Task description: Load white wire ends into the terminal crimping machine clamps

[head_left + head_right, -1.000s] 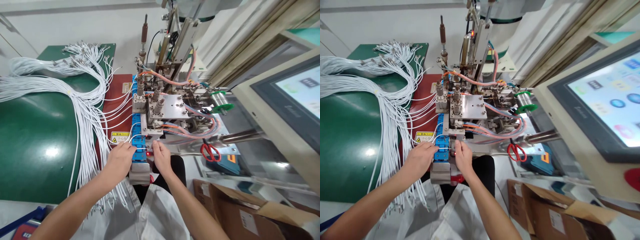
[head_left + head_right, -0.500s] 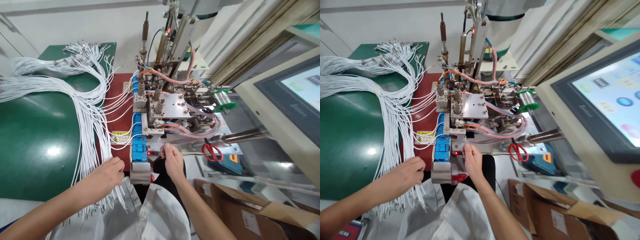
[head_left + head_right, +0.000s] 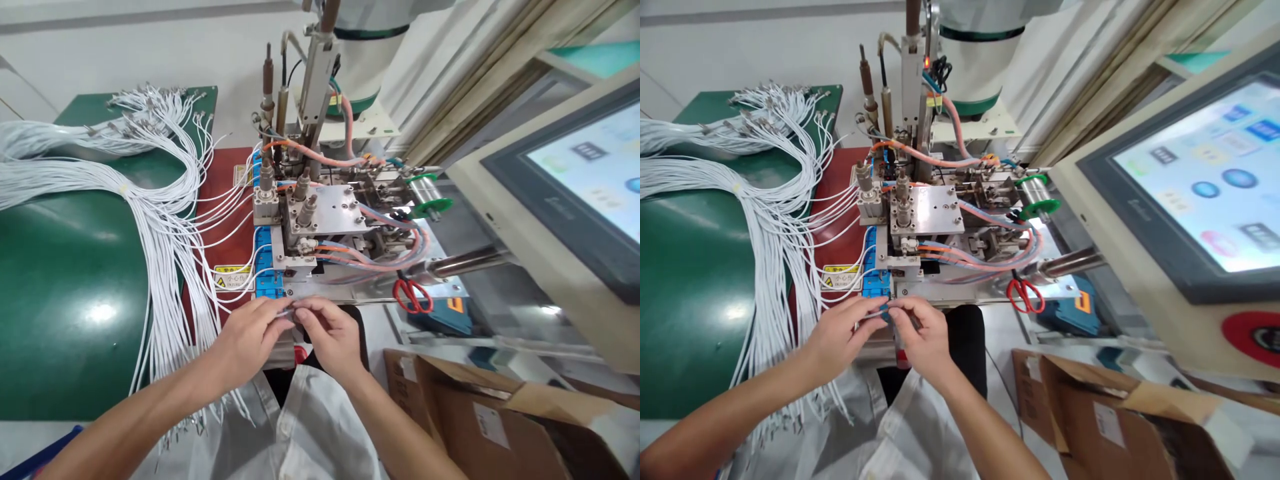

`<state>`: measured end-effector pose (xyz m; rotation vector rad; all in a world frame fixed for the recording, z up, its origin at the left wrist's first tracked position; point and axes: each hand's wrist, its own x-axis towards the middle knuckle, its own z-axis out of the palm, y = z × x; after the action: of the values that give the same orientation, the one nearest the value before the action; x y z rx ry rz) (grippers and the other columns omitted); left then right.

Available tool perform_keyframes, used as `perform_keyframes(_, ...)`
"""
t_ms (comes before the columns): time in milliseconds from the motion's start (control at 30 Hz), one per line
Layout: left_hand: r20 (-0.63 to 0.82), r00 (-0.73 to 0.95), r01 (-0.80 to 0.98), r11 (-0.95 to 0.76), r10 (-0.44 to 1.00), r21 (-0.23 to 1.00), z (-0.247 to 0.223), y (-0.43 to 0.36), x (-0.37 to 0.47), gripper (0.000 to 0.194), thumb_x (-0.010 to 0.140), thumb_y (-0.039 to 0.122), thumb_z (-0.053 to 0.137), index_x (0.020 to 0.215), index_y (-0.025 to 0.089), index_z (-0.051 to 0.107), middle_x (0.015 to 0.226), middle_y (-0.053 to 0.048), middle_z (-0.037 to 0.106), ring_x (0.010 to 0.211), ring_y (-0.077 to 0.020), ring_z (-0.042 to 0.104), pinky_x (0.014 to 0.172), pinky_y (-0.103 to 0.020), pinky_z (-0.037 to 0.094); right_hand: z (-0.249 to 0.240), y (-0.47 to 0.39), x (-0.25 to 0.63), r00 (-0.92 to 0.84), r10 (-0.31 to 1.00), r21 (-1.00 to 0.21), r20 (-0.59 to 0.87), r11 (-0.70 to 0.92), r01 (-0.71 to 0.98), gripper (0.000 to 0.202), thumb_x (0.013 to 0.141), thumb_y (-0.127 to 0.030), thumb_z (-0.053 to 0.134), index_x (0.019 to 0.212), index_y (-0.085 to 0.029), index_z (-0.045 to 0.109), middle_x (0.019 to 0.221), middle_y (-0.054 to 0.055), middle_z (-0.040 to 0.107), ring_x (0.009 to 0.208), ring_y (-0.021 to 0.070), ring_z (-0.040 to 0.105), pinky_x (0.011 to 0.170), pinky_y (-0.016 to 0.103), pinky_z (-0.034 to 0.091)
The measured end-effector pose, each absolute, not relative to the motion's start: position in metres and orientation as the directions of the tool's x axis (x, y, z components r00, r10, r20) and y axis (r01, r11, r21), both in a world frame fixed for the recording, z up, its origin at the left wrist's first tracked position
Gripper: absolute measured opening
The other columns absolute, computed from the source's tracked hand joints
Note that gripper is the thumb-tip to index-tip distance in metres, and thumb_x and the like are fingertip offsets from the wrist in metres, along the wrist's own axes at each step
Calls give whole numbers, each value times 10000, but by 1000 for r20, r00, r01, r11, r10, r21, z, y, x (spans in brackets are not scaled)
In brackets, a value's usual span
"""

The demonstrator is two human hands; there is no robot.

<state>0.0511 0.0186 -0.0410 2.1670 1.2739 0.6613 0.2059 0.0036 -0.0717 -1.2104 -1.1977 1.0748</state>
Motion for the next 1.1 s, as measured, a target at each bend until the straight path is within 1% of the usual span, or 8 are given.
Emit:
perform_keyframes(167, 184, 323, 590, -350, 928, 728, -45, 17, 57, 181, 865, 228, 472, 945, 199, 633, 827, -15, 690, 722, -128, 634, 698, -242, 508, -70, 7, 202, 118, 993, -997, -5, 4, -74, 185, 834, -283, 500, 835, -191, 660, 666, 16, 641, 574, 125, 574, 547, 242, 478)
perform_keyframes(233, 130, 299, 576, -288, 945, 765, -45, 17, 56, 194, 869, 231, 459, 919, 197, 643, 771, -6, 690, 667, -121, 629, 668, -237, 505, -71, 7, 202, 118, 993, -998, 13, 20, -54, 179, 831, -277, 500, 846, -193, 658, 711, 29, 643, 626, 139, 587, 584, 260, 484)
perform_keyframes(333, 37, 292, 566, -204, 956, 799, -45, 17, 56, 206, 866, 237, 452, 893, 189, 650, 750, -8, 686, 650, -124, 619, 648, -238, 493, -69, 9, 203, 81, 990, -991, 114, 107, 79, 83, 776, -223, 570, 772, -197, 648, 767, 42, 635, 724, 162, 595, 646, 278, 479)
perform_keyframes(433, -7, 294, 538, -159, 956, 828, -45, 18, 55, 205, 859, 241, 458, 876, 184, 654, 775, -16, 684, 687, -131, 611, 669, -238, 475, -64, 13, 203, 50, 983, -971, 176, 165, 170, 78, 765, -185, 577, 704, -194, 625, 700, 29, 619, 663, 148, 579, 599, 260, 460)
perform_keyframes(700, -216, 303, 407, 79, 928, 910, -40, 21, 54, 264, 866, 247, 411, 681, 159, 578, 652, 12, 596, 583, -97, 511, 581, -204, 402, -68, 13, 200, 23, 985, -976, 172, 167, 139, 99, 786, -195, 563, 698, -188, 607, 706, 21, 601, 666, 142, 567, 613, 260, 449)
perform_keyframes(833, -233, 335, 437, 69, 913, 897, -38, 22, 53, 287, 862, 233, 390, 622, 159, 528, 603, 26, 531, 582, -100, 475, 596, -212, 380, -63, 19, 209, -127, 976, -966, 176, 196, 171, 111, 807, -193, 535, 724, -182, 607, 710, 17, 587, 661, 132, 554, 611, 247, 438)
perform_keyframes(1000, -256, 396, 550, -4, 882, 835, -40, 23, 50, 286, 845, 217, 388, 587, 170, 504, 568, 36, 496, 575, -110, 465, 594, -228, 366, -49, 29, 222, -360, 928, -913, 95, 225, 340, 126, 807, -177, 524, 718, -192, 612, 680, 4, 578, 642, 125, 529, 599, 236, 414)
perform_keyframes(1100, -228, 380, 560, -27, 897, 828, -41, 23, 51, 269, 840, 222, 400, 612, 173, 535, 578, 34, 530, 576, -111, 484, 596, -228, 376, -49, 26, 217, -293, 953, -887, 72, 196, 418, 120, 783, -180, 538, 682, -191, 601, 651, -1, 571, 603, 122, 512, 559, 231, 399)
